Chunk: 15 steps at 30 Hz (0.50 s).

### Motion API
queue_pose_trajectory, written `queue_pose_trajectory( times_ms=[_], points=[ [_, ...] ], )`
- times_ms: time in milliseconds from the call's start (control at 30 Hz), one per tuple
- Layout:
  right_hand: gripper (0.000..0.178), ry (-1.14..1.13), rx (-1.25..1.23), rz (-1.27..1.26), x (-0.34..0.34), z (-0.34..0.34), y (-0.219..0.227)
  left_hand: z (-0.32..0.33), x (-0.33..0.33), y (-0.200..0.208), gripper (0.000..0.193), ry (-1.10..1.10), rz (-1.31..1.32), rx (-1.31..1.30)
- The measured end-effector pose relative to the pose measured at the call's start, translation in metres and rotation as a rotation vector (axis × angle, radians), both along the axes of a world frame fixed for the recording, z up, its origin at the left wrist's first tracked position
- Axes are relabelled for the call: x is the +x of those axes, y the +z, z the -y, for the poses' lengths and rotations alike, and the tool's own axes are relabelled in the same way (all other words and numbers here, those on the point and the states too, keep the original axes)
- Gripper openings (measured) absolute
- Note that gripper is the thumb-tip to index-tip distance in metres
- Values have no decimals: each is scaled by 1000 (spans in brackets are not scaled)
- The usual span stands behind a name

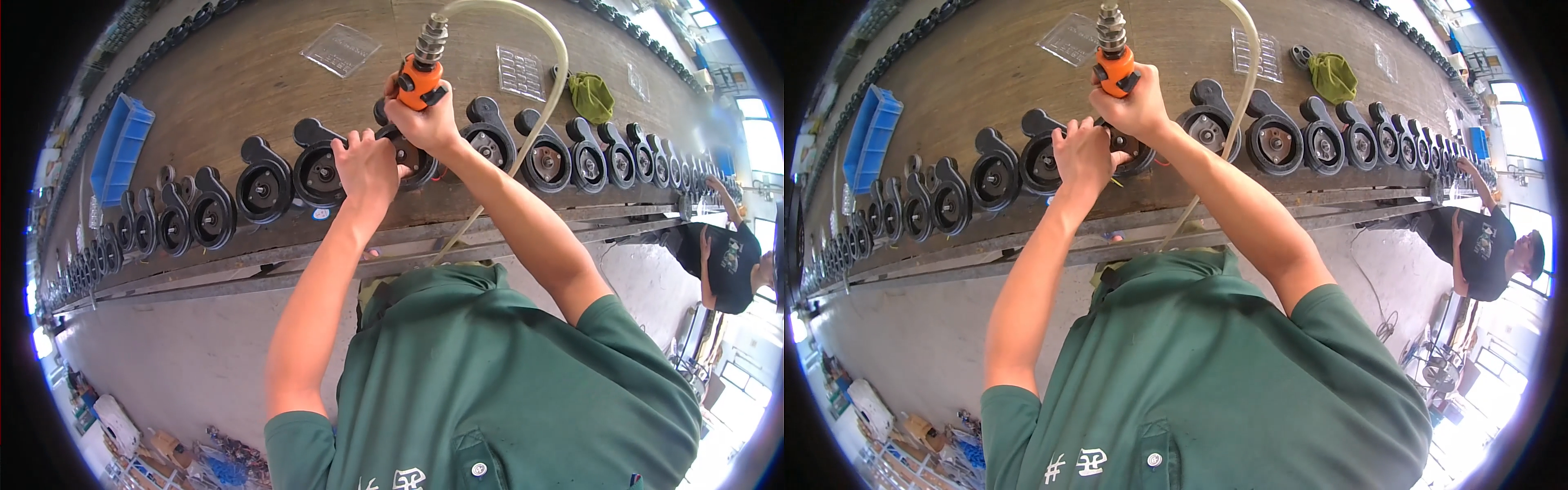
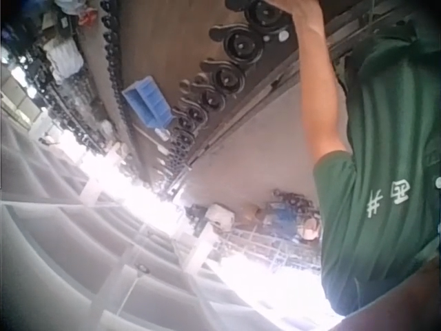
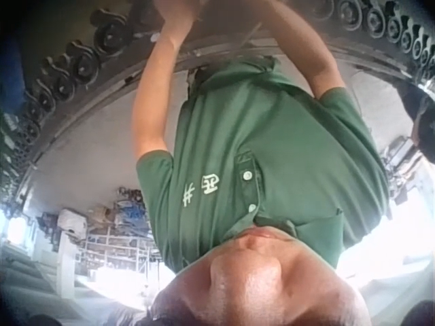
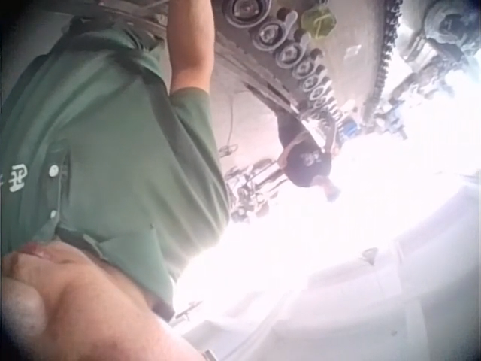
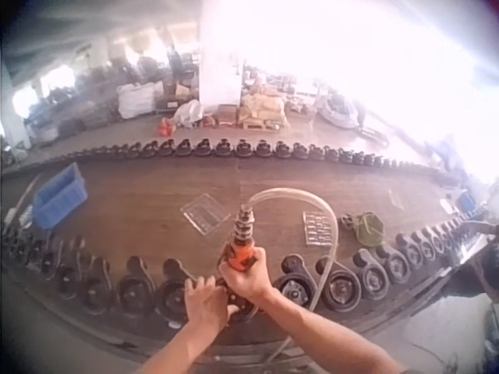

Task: The person assembles small industrial components by hand, using a pneumatic tool to secure fasteners and handling individual pieces from an assembly line.

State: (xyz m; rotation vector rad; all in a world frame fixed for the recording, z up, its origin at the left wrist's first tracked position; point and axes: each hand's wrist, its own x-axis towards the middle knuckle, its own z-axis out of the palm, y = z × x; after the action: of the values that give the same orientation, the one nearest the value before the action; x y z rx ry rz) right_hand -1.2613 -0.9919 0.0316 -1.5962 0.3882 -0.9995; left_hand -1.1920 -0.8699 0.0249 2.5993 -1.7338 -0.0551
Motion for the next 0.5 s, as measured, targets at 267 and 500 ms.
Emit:
queue_pose_trajectory(
  times_ms=[267,500],
  points=[
    [15,-73,-26,-14,5,2,-3,5,7,6,45,-63,-7,99],
    [2,-75,-77,6,6,8,-4,1,15,-1,43,-113,34,31]
  ],
)
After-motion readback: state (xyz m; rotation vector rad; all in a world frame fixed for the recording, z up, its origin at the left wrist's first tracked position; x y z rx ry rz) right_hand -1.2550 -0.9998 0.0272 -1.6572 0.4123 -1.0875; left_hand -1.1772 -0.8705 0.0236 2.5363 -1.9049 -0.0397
